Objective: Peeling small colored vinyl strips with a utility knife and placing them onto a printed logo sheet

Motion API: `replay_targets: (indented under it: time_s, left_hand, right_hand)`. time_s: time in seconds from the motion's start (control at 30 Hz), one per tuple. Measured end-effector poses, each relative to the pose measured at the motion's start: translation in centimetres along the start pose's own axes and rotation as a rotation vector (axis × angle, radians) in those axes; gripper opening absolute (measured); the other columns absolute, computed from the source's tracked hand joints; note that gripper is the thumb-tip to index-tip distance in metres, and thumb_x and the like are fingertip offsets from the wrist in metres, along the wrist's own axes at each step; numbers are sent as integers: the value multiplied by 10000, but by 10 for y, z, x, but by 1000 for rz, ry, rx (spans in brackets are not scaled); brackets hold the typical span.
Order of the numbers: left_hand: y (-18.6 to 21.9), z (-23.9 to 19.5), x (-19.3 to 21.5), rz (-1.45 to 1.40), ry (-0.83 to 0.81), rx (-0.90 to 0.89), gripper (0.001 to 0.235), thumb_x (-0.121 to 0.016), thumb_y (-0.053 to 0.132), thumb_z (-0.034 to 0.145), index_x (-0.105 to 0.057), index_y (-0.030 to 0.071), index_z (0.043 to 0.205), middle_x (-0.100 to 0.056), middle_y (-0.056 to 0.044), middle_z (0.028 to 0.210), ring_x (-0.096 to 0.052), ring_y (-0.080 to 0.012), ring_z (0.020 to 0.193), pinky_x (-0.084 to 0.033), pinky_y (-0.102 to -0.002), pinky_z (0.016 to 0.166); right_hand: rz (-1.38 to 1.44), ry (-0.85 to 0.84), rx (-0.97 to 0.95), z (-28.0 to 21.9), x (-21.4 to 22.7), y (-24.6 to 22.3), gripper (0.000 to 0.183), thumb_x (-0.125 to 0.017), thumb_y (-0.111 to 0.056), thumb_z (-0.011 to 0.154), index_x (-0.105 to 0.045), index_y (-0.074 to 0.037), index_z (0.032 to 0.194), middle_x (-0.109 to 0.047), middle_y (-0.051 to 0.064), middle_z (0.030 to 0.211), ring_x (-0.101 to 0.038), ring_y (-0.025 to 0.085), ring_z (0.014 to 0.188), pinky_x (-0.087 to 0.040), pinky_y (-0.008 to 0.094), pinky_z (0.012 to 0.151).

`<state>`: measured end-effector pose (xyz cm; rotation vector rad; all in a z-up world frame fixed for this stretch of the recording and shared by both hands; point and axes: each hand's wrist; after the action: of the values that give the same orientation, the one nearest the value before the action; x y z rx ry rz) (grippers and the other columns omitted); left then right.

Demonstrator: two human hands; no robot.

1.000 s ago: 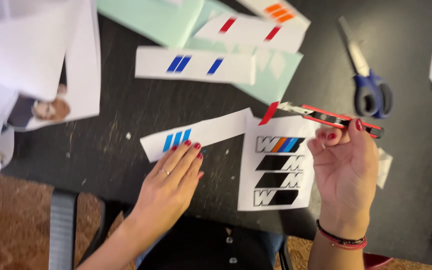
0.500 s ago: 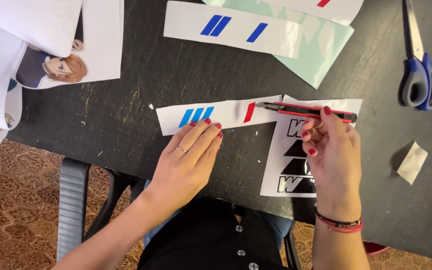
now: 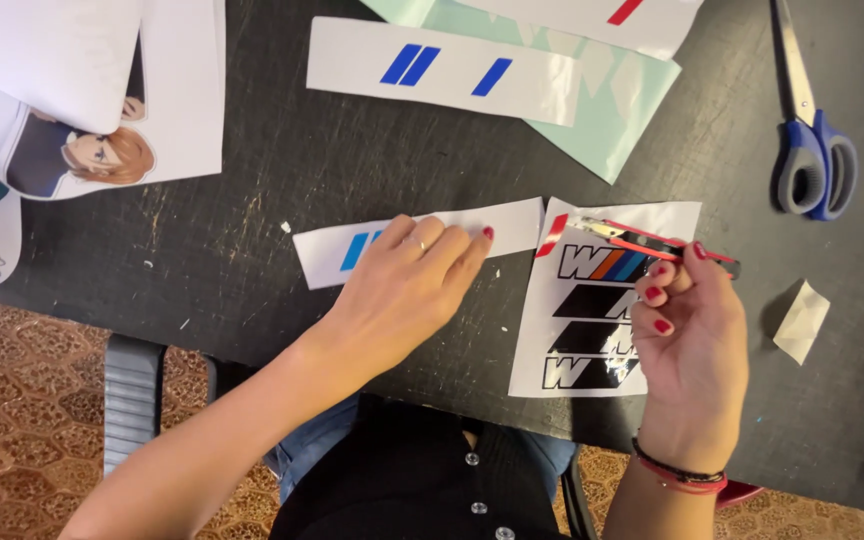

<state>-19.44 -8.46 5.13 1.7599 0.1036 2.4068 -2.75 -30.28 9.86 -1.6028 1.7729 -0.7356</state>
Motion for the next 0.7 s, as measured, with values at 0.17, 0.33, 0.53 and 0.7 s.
replay_targets:
  time_s: [0.17, 0.33, 0.53, 0.7]
  left_hand:
    - [-5, 3, -7, -230, 48, 52, 259, -713, 73, 1028, -672, -15, 1268, -570, -67, 964, -549, -247, 843, -438, -379, 709]
    - [-7, -3, -6, -540, 145, 115, 255, -767, -134, 918, -648, -79, 1136, -510, -113, 980, -501, -279, 817, -488, -422, 808]
    - [-7, -8, -8, -642, 199, 231, 171, -748, -13, 995, -598, -1, 915, -537, -136, 1123, -538, -312, 843, -516, -407, 753]
    - [-8, -8, -18, -542, 240, 233, 152, -638, 73, 1046, -641, 45, 896, -524, -38, 954, -605, -224, 873, -535, -291, 794]
  right_hand:
    - [-30, -2, -15, -6, -8, 5, 166, -676, -206, 983, -602, -140, 851, -632, 5, 737, -547, 52, 640, -245, 142, 432]
    - [-141, -54, 27, -10, -25, 9, 303, -663, -211, 997, -546, -118, 733, -620, 45, 740, -564, 126, 632, -283, 204, 447]
    - [-273, -106, 17, -11, -37, 15, 290, -616, -250, 1016, -561, -111, 767, -623, 53, 752, -585, 135, 654, -326, 210, 468]
    - [-245, -209, 136, 4, -24, 29, 296, -617, -221, 1082, -544, -54, 849, -658, 120, 758, -682, 202, 632, -386, 186, 416]
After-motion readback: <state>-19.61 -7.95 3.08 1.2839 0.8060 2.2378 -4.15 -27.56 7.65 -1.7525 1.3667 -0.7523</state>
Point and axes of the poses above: each hand's wrist, its own z-axis towards the middle knuckle, its own x-axis out of the back of the hand, y = z × x
